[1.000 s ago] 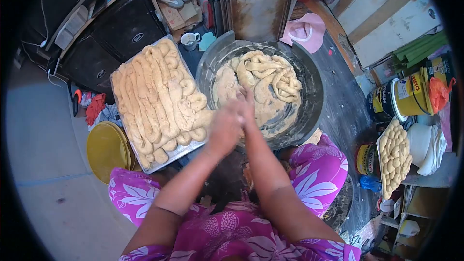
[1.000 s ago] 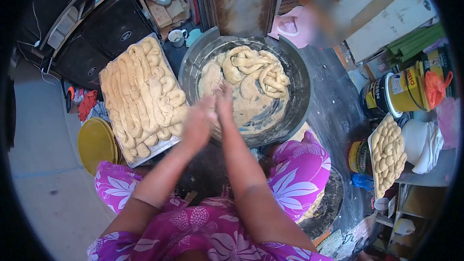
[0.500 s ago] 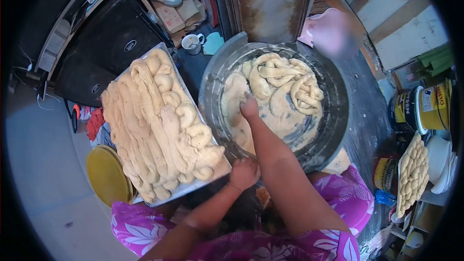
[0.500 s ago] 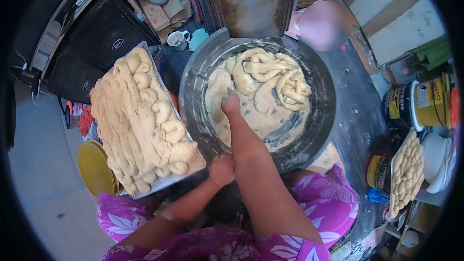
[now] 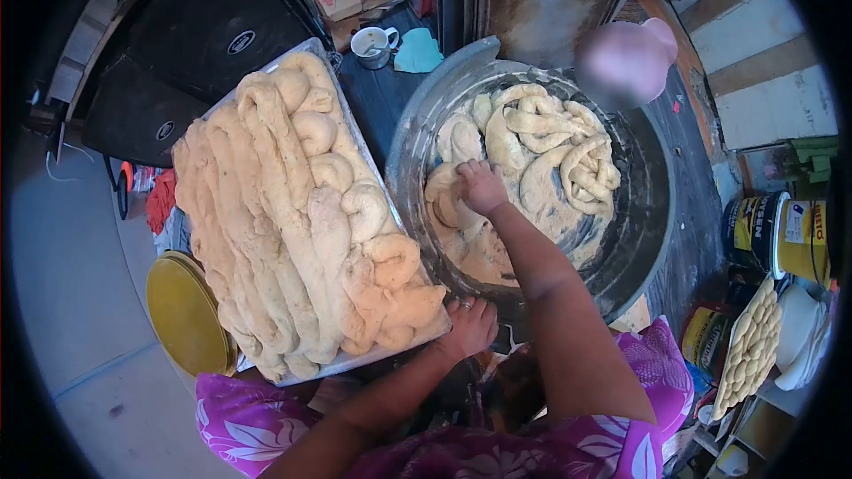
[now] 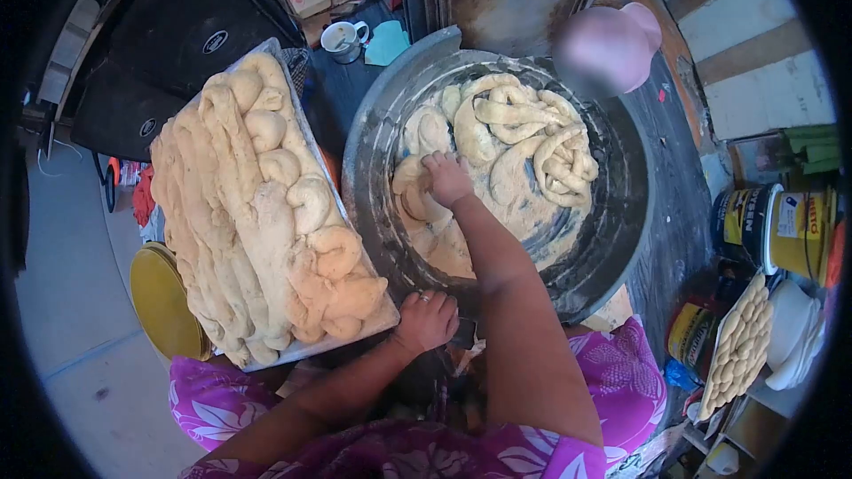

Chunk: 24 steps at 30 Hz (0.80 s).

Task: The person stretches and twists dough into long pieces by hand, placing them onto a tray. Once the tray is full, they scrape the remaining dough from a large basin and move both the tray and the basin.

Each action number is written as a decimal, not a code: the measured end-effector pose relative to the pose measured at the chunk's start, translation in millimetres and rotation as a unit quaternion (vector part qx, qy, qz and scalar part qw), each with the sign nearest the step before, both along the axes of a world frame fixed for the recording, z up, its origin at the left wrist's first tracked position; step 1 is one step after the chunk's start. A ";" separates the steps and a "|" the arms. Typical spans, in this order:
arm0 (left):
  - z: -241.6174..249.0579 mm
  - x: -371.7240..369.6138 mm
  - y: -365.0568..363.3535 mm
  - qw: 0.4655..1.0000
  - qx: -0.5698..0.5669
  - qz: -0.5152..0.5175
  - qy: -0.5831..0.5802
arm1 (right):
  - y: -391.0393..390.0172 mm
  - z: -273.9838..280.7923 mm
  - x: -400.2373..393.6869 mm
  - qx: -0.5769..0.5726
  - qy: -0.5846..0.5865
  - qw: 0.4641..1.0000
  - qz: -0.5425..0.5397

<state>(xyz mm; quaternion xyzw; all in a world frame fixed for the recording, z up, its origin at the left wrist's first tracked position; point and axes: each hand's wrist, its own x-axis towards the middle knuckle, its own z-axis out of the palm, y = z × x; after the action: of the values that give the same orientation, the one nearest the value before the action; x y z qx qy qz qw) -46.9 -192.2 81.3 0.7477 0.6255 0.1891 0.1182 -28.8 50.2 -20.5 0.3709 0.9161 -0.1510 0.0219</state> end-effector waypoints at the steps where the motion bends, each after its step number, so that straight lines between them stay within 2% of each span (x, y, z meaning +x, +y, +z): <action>1: 0.9 0.2 0.7 1.000 -0.011 -0.001 -0.004 | -2.3 5.5 1.5 -0.044 0.004 0.999 -0.026; 2: 1.4 1.8 2.0 1.000 -0.021 0.000 -0.008 | -1.7 11.7 3.0 -0.087 0.008 0.995 -0.051; 3: 1.2 2.9 2.0 1.000 -0.017 0.002 -0.011 | -2.3 18.0 -1.2 -0.084 0.005 0.995 -0.048; 5: -0.4 2.7 2.0 1.000 -0.012 0.002 -0.019 | -5.0 27.5 -19.6 0.003 -0.029 0.999 -0.030; 6: 0.1 2.2 2.2 1.000 -0.010 0.002 -0.018 | -3.5 19.7 -25.9 0.005 -0.027 0.999 -0.030; 8: 1.2 1.4 1.8 1.000 -0.009 -0.002 -0.007 | 2.3 -10.8 -35.9 0.139 0.005 0.987 0.074; 9: 1.0 1.7 0.3 1.000 -0.010 -0.002 -0.006 | 3.2 -14.2 -35.8 0.059 -0.008 0.994 0.089; 10: 0.1 1.9 -0.5 1.000 -0.014 -0.002 -0.001 | 4.4 -16.3 -32.2 0.060 -0.007 0.994 0.089; 12: 0.6 0.7 -0.2 1.000 -0.015 0.002 0.004 | 8.5 -16.1 -20.4 -0.042 0.020 0.993 0.107; 13: 2.1 0.4 -0.5 1.000 -0.013 0.000 0.004 | 7.7 -10.2 -11.2 -0.040 0.019 0.993 0.110; 15: 3.5 -0.5 -2.4 1.000 -0.009 -0.001 0.004 | -0.2 2.6 12.6 -0.113 0.186 0.976 0.007; 17: 0.0 0.0 -4.2 1.000 0.001 -0.005 0.015 | -10.4 8.4 36.0 -0.230 0.360 0.896 -0.122; 18: -2.5 1.0 -4.1 1.000 0.003 -0.001 0.012 | -13.5 13.0 45.4 -0.229 0.358 0.898 -0.119; 20: -7.1 3.0 -4.4 0.999 0.009 -0.003 0.047 | -20.7 23.5 64.4 -0.331 0.481 0.787 -0.199; 21: -7.4 4.0 -4.9 0.999 0.009 -0.002 0.046 | -23.8 33.7 75.0 -0.331 0.480 0.788 -0.199; 23: -7.3 4.6 -4.6 0.999 -0.003 0.004 0.052 | -29.9 60.8 94.2 -0.319 0.329 0.877 -0.145; 24: -10.3 4.7 -5.3 0.999 -0.001 0.003 0.052 | -37.9 71.6 102.2 -0.316 0.329 0.877 -0.146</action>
<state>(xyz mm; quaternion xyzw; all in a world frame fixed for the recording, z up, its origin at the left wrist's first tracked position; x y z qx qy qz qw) -42.2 -197.5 71.0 0.7547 0.6329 0.1498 0.0861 73.4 12.4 51.0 0.4028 0.7090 -0.5478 -0.1873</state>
